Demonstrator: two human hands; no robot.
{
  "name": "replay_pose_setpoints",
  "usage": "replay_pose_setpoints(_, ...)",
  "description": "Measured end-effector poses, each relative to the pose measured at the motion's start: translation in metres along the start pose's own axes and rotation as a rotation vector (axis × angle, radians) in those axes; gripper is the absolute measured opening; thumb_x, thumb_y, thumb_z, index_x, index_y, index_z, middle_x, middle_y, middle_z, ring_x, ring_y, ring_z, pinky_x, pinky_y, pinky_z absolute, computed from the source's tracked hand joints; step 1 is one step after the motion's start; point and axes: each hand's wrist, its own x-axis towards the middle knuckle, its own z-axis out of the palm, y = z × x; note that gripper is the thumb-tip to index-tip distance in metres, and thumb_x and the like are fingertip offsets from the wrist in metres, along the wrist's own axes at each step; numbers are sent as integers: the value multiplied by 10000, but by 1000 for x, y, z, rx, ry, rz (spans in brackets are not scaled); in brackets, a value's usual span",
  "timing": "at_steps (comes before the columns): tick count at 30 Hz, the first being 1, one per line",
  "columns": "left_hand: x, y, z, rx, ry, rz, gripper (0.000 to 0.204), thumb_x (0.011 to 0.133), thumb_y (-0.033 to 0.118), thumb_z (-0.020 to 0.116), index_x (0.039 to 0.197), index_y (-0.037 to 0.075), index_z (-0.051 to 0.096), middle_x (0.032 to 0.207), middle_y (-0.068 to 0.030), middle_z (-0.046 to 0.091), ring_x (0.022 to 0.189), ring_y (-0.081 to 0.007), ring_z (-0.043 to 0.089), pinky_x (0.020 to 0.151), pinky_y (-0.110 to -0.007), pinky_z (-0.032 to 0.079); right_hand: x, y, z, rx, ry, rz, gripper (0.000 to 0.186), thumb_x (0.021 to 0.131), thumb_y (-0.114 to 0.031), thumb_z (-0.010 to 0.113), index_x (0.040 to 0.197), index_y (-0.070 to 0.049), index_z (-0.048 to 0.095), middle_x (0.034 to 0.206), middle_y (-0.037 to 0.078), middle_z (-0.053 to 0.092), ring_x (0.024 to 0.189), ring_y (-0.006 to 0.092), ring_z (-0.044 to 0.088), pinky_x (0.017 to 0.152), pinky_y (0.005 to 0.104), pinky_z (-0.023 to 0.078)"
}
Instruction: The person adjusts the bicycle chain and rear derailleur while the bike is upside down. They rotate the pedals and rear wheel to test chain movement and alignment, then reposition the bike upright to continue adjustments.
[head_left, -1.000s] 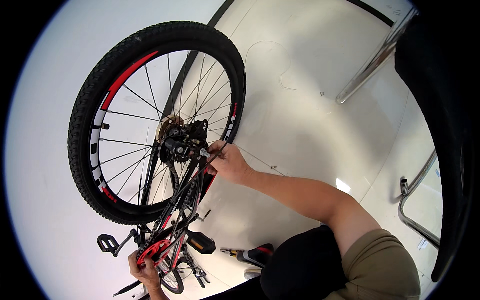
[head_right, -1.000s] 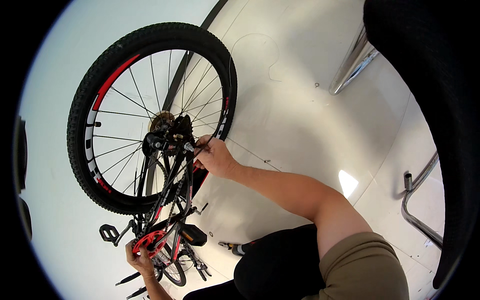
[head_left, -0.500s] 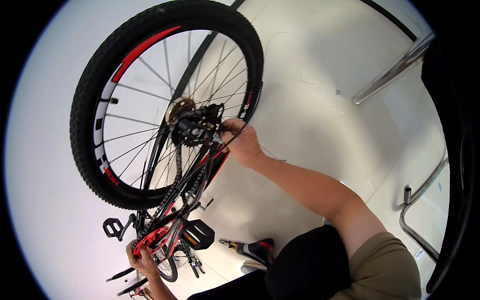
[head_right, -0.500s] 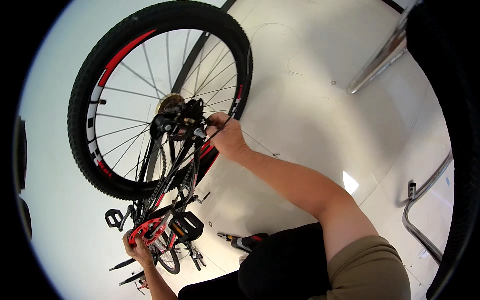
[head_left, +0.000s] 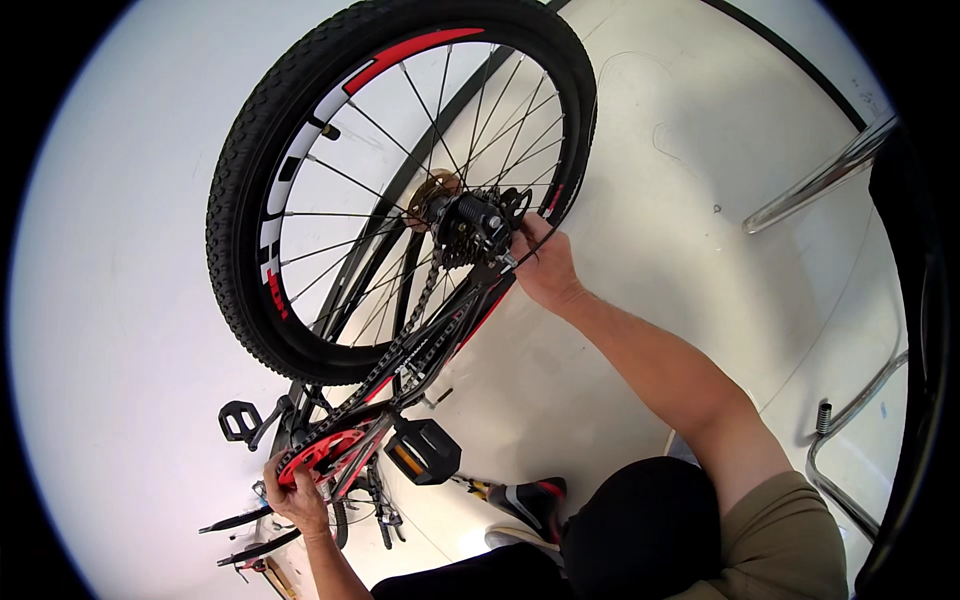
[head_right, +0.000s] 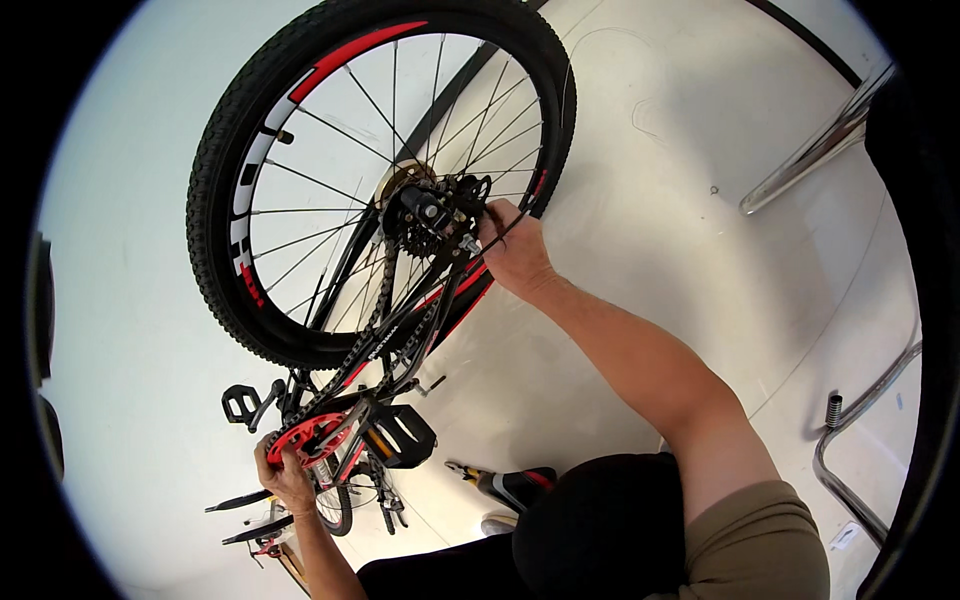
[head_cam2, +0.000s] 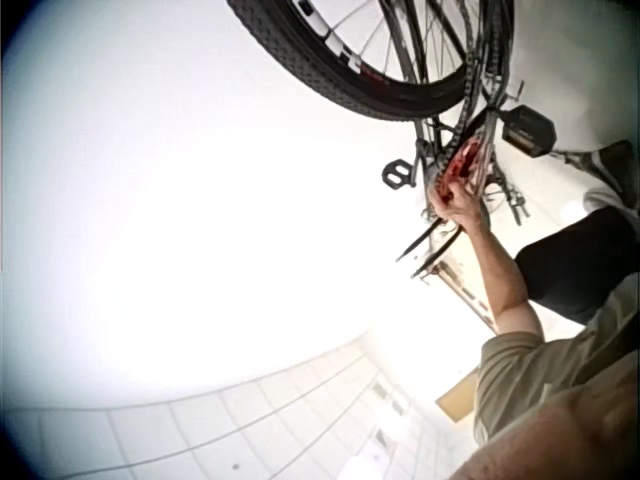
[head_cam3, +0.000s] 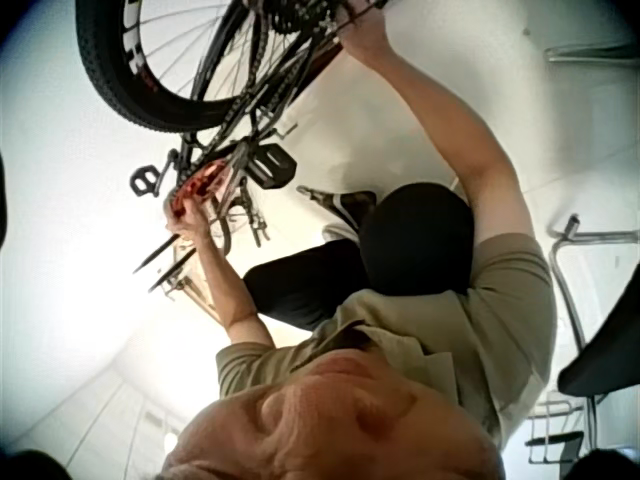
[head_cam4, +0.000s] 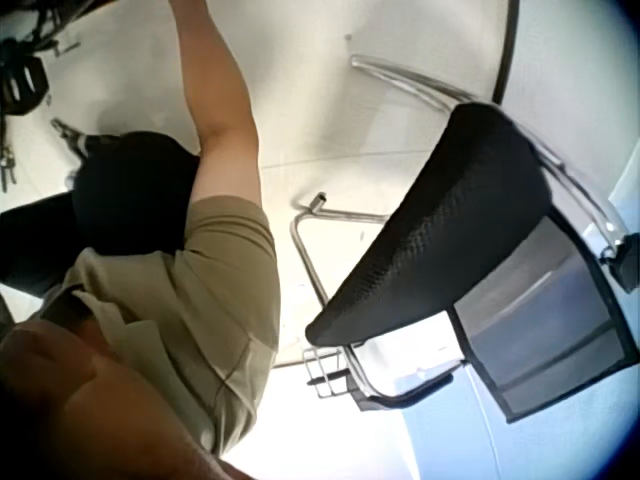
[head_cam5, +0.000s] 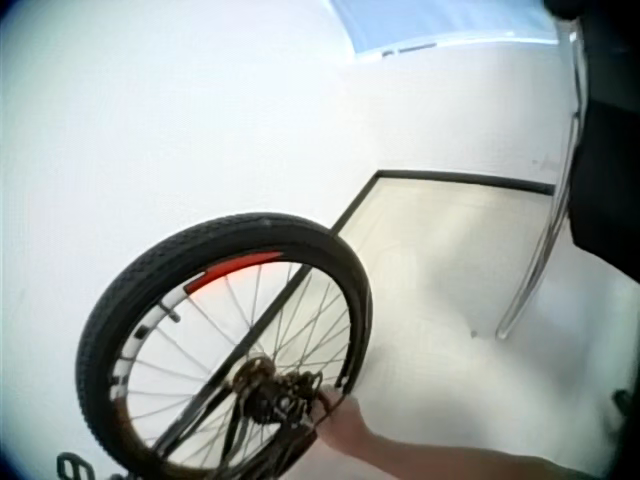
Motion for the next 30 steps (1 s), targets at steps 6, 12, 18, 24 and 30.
replay_pose_setpoints(6, 4, -4, -5, 54, -38, 64, 199, 968, 88, 666, 1142, -6, 644, 1007, -70, 659, 770, -122, 648, 644, -246, 573, -7, -5, -10, -210, -48, -109, 69, 965, -55, 590, 980, 6, 618, 701, 183, 616, 622, 346, 607, 599, 416, 493)
replay_pose_setpoints(12, -2, -8, -6, -48, -7, 20, 226, 981, 155, 694, 1133, -6, 648, 1013, -70, 656, 838, -150, 636, 743, -264, 541, 3, -10, -11, -306, 3, -187, 55, 955, -55, 619, 986, -11, 607, 744, 212, 635, 690, 434, 640, 624, 453, 510)
replay_pose_setpoints(18, -3, -14, -19, -58, -82, -47, 373, 997, 306, 728, 1178, -8, 643, 1079, -77, 670, 923, -155, 626, 858, -291, 522, 1, -4, -9, -224, 29, -118, 90, 947, -27, 629, 1036, -18, 616, 809, 199, 668, 686, 372, 671, 630, 424, 528)
replay_pose_setpoints(24, -12, 4, -9, -156, -96, -113, 365, 1060, 242, 649, 1319, -8, 586, 1262, -108, 644, 1034, -149, 642, 857, -278, 556, 6, 1, -13, -139, 81, -175, 199, 950, 79, 612, 1128, -11, 612, 851, 22, 630, 711, 74, 580, 637, 252, 492)
replay_pose_setpoints(30, -21, 23, -7, -174, -27, -250, 343, 1083, 121, 567, 1399, -5, 530, 1195, -100, 673, 967, -145, 663, 843, -271, 556, -1, 3, -5, -57, 8, 7, 201, 954, 77, 618, 1122, -32, 638, 927, 4, 647, 777, 81, 591, 700, 269, 506)
